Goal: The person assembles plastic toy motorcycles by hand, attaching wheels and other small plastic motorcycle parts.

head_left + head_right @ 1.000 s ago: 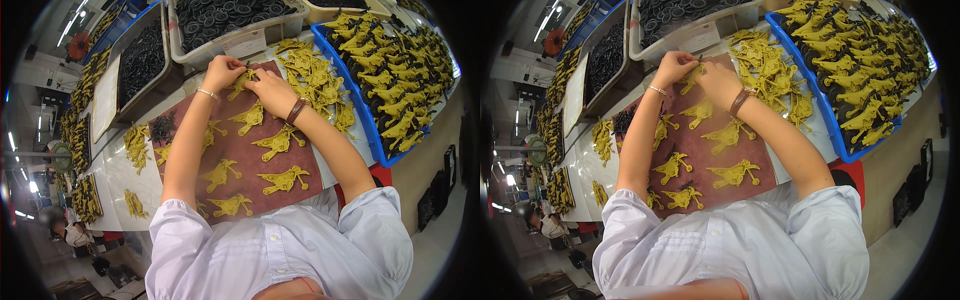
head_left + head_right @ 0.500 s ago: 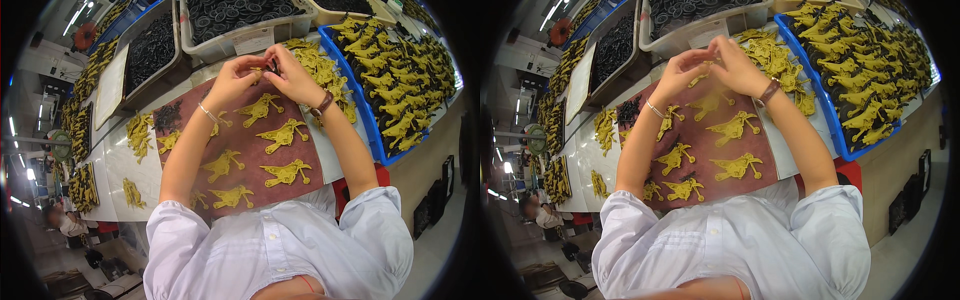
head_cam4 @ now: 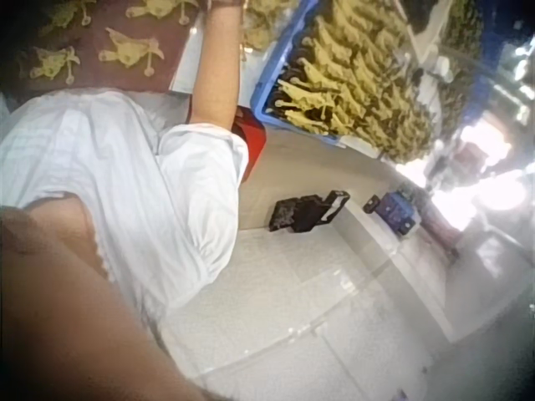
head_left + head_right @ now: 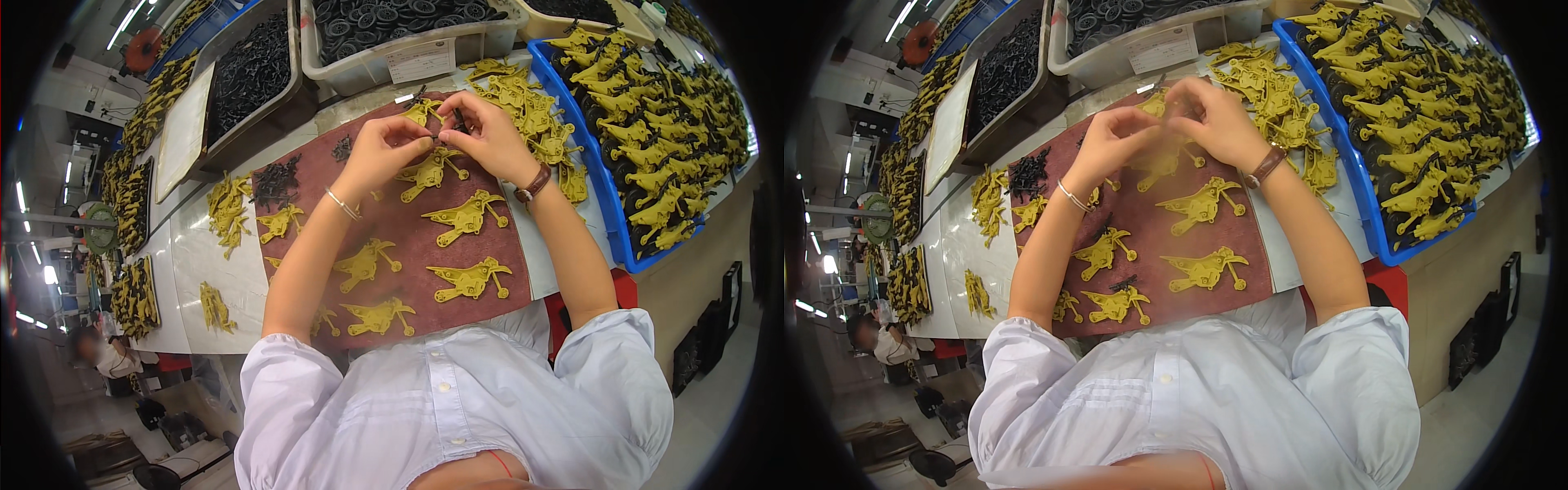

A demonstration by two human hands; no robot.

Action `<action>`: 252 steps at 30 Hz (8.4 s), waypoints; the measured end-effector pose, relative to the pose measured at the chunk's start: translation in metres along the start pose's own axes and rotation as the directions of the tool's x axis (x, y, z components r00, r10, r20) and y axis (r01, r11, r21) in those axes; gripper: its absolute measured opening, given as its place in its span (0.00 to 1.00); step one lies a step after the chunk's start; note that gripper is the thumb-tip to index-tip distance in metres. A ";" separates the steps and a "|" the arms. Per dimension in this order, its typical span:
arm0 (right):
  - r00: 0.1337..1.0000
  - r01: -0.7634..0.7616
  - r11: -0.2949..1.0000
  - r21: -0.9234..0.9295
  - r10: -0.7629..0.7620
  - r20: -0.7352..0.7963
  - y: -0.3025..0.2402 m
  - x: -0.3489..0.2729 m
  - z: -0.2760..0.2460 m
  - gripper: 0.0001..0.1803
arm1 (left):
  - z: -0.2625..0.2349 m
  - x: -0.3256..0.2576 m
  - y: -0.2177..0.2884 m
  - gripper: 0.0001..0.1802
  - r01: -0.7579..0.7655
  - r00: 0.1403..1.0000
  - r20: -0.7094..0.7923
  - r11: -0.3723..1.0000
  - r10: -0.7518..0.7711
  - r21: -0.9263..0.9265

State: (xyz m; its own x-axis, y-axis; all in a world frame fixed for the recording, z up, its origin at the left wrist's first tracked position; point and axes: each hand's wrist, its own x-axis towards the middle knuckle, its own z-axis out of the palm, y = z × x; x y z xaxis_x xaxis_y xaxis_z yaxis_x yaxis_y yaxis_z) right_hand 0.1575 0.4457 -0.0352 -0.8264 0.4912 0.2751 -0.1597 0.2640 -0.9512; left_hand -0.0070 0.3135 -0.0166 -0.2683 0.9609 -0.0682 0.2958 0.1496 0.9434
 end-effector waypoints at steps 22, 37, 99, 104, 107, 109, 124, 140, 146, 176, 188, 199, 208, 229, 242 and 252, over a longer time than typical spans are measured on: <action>0.985 0.104 0.943 -0.315 -0.053 0.165 0.020 0.012 0.014 0.15 | 0.010 -0.038 -0.001 0.29 -0.315 0.940 0.112 0.700 0.321 0.641; 0.988 0.002 0.943 -0.334 0.050 0.147 0.002 0.005 0.006 0.14 | 0.000 -0.022 0.006 0.27 -0.336 0.940 0.284 0.643 0.188 0.688; 0.951 0.025 0.753 -0.658 0.186 0.249 -0.035 -0.040 -0.014 0.15 | 0.049 -0.089 -0.003 0.19 -0.363 0.931 0.170 0.769 0.323 0.526; 0.973 0.088 0.717 -0.692 0.088 0.215 -0.045 -0.057 -0.011 0.12 | -0.023 -0.075 0.000 0.13 -0.275 0.856 -0.143 0.671 0.498 0.688; 0.993 0.089 0.768 -0.634 -0.017 0.118 -0.054 -0.065 -0.009 0.11 | -0.087 -0.070 -0.020 0.13 0.124 0.857 -0.277 0.348 0.435 0.929; 0.993 0.077 0.773 -0.630 -0.003 0.118 -0.055 -0.072 -0.013 0.10 | -0.112 -0.069 -0.030 0.12 0.258 0.871 -0.326 0.221 0.368 0.940; 0.976 -0.016 0.822 -0.569 -0.112 -0.189 -0.057 -0.150 -0.004 0.05 | -0.098 -0.072 -0.009 0.09 0.143 0.843 -0.450 0.684 0.295 0.715; 0.947 0.318 0.680 -0.660 -0.195 0.255 -0.053 -0.206 0.036 0.17 | 0.086 -0.087 0.021 0.12 -0.290 0.927 0.296 0.940 0.230 0.178; 0.948 0.314 0.697 -0.645 -0.196 0.250 -0.049 -0.206 0.033 0.17 | 0.095 -0.086 0.016 0.08 -0.320 0.936 0.207 0.934 0.286 0.156; 0.970 0.228 0.713 -0.663 -0.226 0.090 -0.019 0.217 0.048 0.27 | -0.070 -0.175 0.025 0.14 -0.340 0.781 -0.219 0.693 0.585 0.636; 0.770 0.011 0.286 -0.958 0.609 0.190 -0.039 0.277 0.096 0.57 | -0.091 -0.194 -0.025 0.11 -0.255 0.742 -0.422 0.801 0.521 0.541; 0.749 -0.061 0.243 -0.968 0.652 0.117 -0.024 0.279 0.096 0.50 | -0.094 -0.198 -0.029 0.12 -0.174 0.694 -0.507 0.803 0.511 0.571; 0.822 -0.017 0.467 -0.884 0.510 0.253 0.001 0.292 0.071 0.29 | -0.107 -0.199 -0.039 0.10 -0.070 0.494 -0.669 0.793 0.555 0.605; 0.856 0.216 0.429 -0.877 0.349 0.382 0.036 0.309 0.068 0.27 | -0.098 -0.193 -0.041 0.11 -0.093 0.510 -0.663 0.802 0.548 0.590; 0.996 0.074 0.944 -0.322 -0.057 0.064 0.035 0.289 0.032 0.06 | -0.098 -0.190 -0.043 0.10 -0.108 0.535 -0.656 0.813 0.532 0.571; 0.966 0.118 0.965 0.233 -0.166 0.200 -0.070 0.181 0.106 0.11 | -0.100 -0.175 -0.042 0.16 -0.241 0.719 -0.690 0.961 0.084 -0.133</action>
State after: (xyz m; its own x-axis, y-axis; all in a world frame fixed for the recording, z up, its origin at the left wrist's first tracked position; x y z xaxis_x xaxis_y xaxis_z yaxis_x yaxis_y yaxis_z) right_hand -0.0384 0.4281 0.0663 -0.8794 0.2642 0.3960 -0.3776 0.1196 -0.9182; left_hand -0.0641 0.1155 -0.0123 -0.8005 0.5426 0.2544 0.2268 -0.1185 0.9667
